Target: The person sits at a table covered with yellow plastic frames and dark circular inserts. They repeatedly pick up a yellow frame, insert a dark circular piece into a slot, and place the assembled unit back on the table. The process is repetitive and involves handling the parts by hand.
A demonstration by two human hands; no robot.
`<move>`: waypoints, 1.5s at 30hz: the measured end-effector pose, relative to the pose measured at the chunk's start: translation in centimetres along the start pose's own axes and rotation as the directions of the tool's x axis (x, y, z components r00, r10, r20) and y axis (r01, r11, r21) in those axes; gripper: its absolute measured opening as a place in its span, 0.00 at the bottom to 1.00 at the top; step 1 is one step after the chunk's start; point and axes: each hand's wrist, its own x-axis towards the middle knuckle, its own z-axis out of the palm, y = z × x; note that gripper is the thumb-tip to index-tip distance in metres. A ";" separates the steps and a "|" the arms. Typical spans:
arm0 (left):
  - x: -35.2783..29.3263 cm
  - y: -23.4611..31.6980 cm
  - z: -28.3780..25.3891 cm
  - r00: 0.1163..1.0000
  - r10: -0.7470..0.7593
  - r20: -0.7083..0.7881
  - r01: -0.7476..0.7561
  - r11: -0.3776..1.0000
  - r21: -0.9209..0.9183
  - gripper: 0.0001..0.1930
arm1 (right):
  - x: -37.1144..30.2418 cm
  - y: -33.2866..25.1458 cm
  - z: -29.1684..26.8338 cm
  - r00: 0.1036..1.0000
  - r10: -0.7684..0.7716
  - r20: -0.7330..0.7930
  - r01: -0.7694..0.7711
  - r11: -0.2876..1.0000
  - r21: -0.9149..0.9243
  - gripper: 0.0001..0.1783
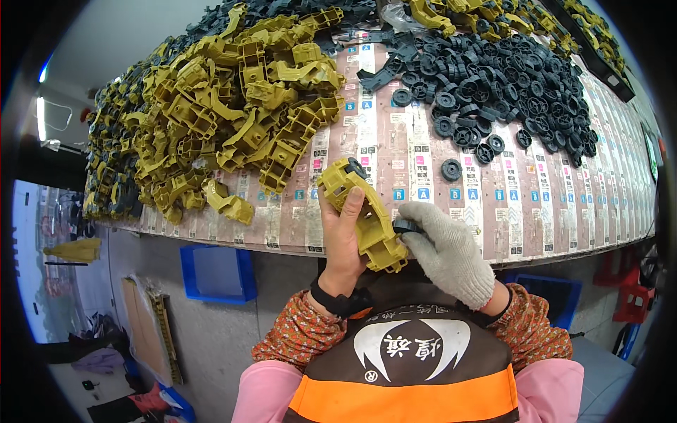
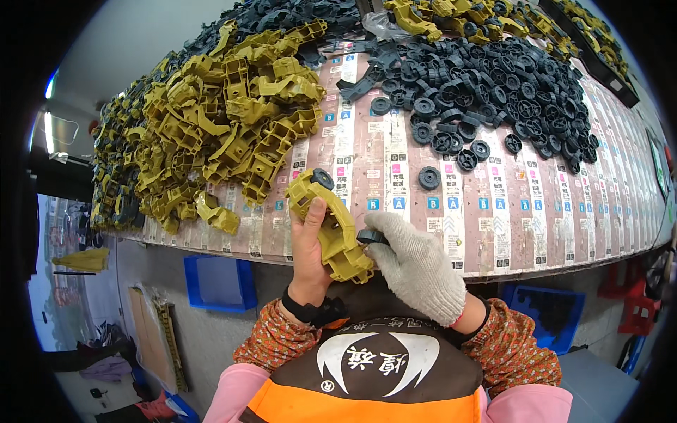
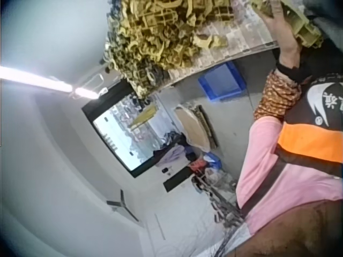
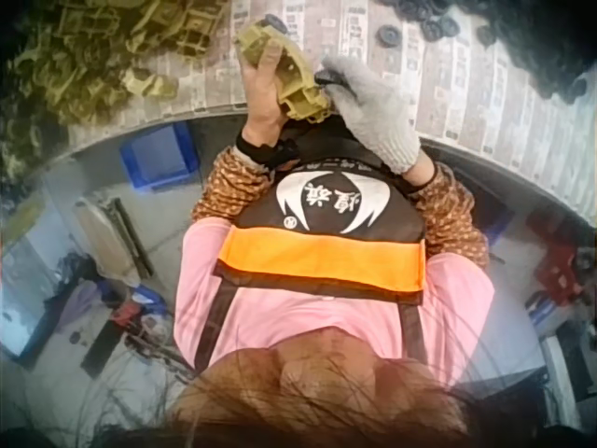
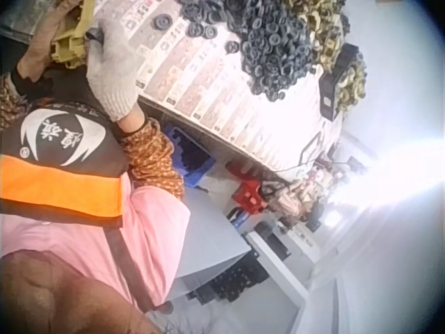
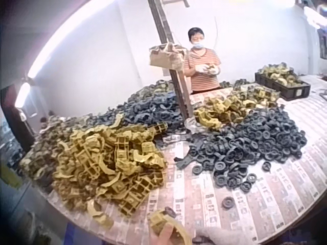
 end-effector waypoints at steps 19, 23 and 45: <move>-1.5 -0.4 1.1 0.904 0.349 0.247 -0.405 0.883 0.235 0.38 | -2.6 -0.6 0.8 1.000 0.013 0.016 -0.013 1.000 0.015 0.20; -1.6 -0.9 1.2 0.867 0.332 0.372 -0.431 0.873 0.226 0.40 | -2.3 -1.2 -0.6 0.982 0.116 0.148 -0.093 0.984 -0.152 0.18; -1.3 -0.3 -1.6 0.919 -0.279 0.279 0.245 0.958 0.151 0.47 | -1.6 -0.8 -4.4 0.812 0.541 0.220 -0.582 0.720 0.378 0.21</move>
